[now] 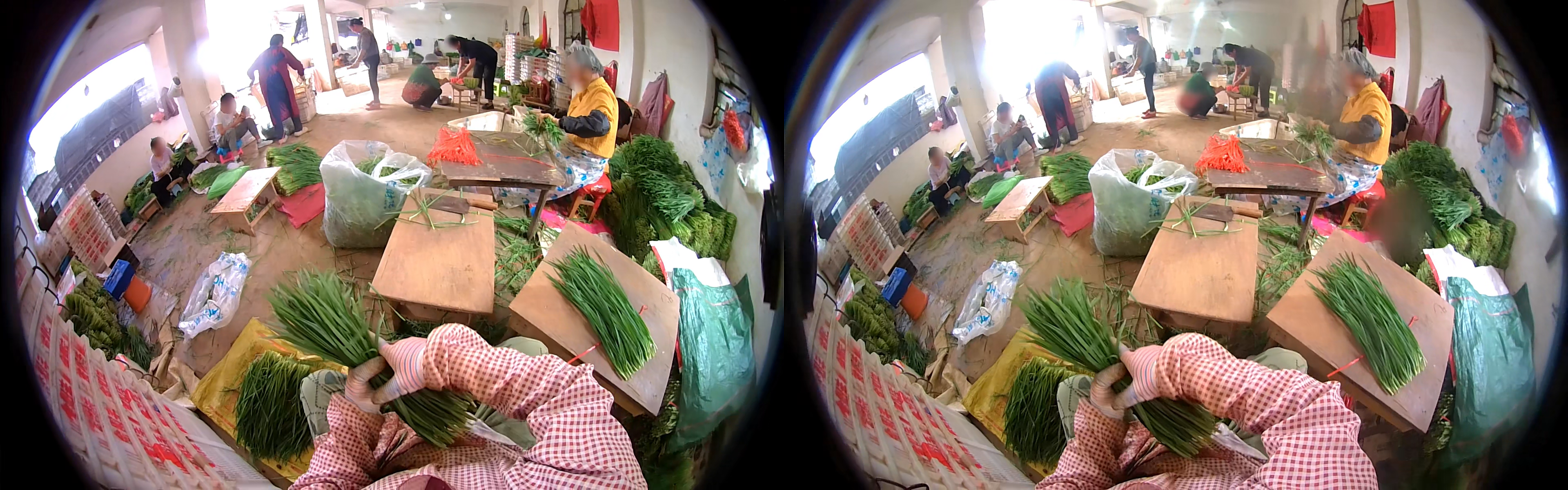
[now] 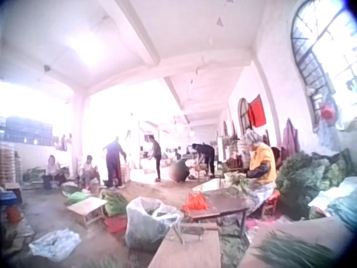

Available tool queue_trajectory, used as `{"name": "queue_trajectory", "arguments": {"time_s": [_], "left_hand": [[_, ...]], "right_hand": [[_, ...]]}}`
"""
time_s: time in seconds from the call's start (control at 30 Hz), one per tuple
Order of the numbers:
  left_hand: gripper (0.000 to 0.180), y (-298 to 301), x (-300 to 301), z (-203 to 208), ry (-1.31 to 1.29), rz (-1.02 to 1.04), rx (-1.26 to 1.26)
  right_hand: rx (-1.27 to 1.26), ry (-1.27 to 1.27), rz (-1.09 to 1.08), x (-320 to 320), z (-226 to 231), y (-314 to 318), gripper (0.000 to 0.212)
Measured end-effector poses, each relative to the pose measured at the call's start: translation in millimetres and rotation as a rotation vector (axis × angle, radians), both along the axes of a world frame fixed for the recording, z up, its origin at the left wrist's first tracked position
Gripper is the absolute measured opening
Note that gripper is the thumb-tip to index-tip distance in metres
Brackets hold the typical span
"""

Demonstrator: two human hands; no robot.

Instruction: The person bundles green onions by hand, aligning the roots, removing stray leaves, and securing each bundle with a red tie before placing it into a stack.

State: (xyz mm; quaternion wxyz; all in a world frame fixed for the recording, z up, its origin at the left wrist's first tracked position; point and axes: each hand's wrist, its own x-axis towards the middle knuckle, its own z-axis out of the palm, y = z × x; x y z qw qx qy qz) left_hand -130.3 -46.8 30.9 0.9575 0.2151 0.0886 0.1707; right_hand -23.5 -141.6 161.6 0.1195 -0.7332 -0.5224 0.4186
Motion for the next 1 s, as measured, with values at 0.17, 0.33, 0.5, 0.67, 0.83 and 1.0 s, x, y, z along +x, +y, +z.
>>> {"name": "queue_trajectory", "arguments": {"time_s": [0.17,0.33,0.5,0.67,0.83,1.0], "left_hand": [[0.047,3.1,-7.8,25.2,-0.107,0.232,-0.02],[0.041,23.5,-0.6,28.7,-0.196,0.302,-0.004],[0.034,28.9,-4.7,37.0,-0.191,0.407,-0.006],[0.031,31.3,-5.6,54.7,-0.176,0.445,0.065],[0.028,55.1,3.2,54.2,-0.275,0.486,0.143],[0.026,74.5,-1.5,48.7,-0.509,0.326,0.026]], "right_hand": [[0.449,0.084,-0.103,13.1,-9.2,-23.7,0.107],[0.585,0.206,0.031,16.7,-54.2,-64.1,0.097],[0.668,0.252,-0.116,10.9,-56.7,-99.3,0.078],[0.658,0.147,-0.377,2.7,-39.8,-120.5,0.056],[0.917,0.063,-0.522,5.5,-43.2,-121.1,0.016],[0.12,-0.216,-0.151,36.0,-99.6,-170.5,0.031]]}}
